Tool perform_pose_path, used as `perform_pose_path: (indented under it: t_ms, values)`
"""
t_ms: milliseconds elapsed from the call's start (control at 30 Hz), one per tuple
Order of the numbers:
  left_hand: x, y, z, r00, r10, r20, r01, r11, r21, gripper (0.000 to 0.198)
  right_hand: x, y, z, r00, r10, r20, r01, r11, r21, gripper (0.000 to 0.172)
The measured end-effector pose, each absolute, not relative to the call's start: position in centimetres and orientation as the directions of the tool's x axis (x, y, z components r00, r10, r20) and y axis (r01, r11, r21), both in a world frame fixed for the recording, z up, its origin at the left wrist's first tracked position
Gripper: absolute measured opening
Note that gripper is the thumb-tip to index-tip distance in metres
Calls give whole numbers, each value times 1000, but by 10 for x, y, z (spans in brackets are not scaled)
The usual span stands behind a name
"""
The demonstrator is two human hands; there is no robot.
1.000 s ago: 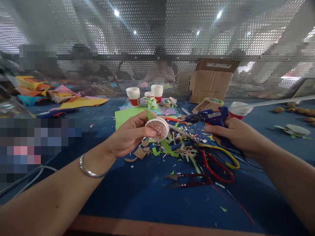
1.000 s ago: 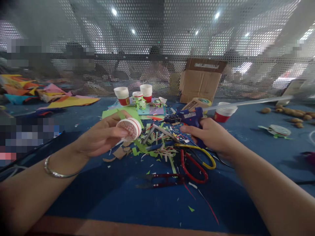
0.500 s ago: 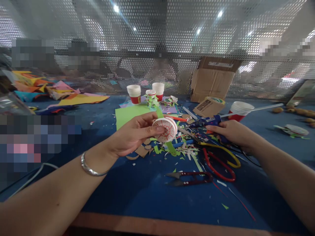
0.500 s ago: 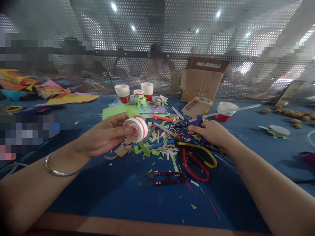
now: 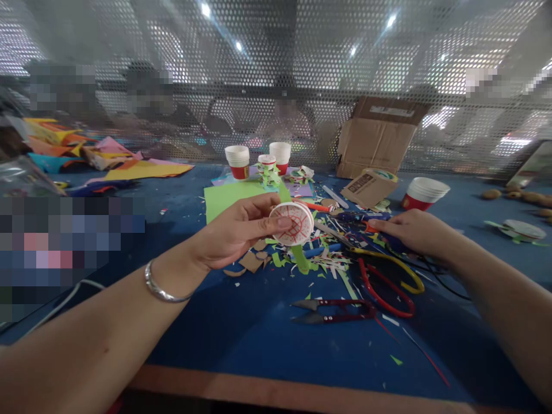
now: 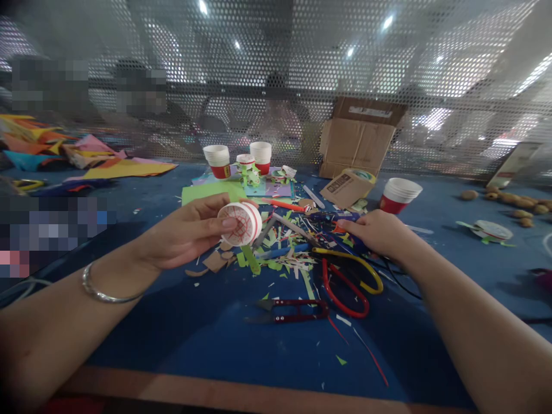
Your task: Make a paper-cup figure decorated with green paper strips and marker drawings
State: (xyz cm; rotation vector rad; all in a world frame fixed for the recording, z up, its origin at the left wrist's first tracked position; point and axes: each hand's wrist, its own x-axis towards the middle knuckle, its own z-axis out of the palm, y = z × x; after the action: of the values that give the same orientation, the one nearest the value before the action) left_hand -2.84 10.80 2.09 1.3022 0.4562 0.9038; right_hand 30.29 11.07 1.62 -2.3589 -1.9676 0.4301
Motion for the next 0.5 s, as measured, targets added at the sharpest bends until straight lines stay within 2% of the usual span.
perform_pose_path:
  t_ms: [133,233,333,400,433,467,500]
  values:
    - [-31,109,19,551,819,158,-247,-20,969,18,307,110,17,161,978,-136,978,-177,-113,53]
    - [-32,110,19,540,828,150,-231,-26,973,16,303,103,21,223,975,-15,974,-223,-45,49]
    - [-31,110,20,562,810,165,-292,8,956,12,287,89,23,177,975,136,982,-165,-89,44]
    - [-30,110,21,569,804,171,-322,26,946,11,270,79,20,30,984,175,981,4,-192,34]
    - [-30,110,22,568,805,174,-329,28,944,11,261,74,17,-111,964,240,932,185,-312,27]
    - [-29,110,22,563,808,174,-330,27,943,11,252,69,14,-242,920,308,868,348,-355,23]
    - [-29,110,22,557,813,170,-328,27,944,11,244,66,11,-355,865,356,820,471,-325,20]
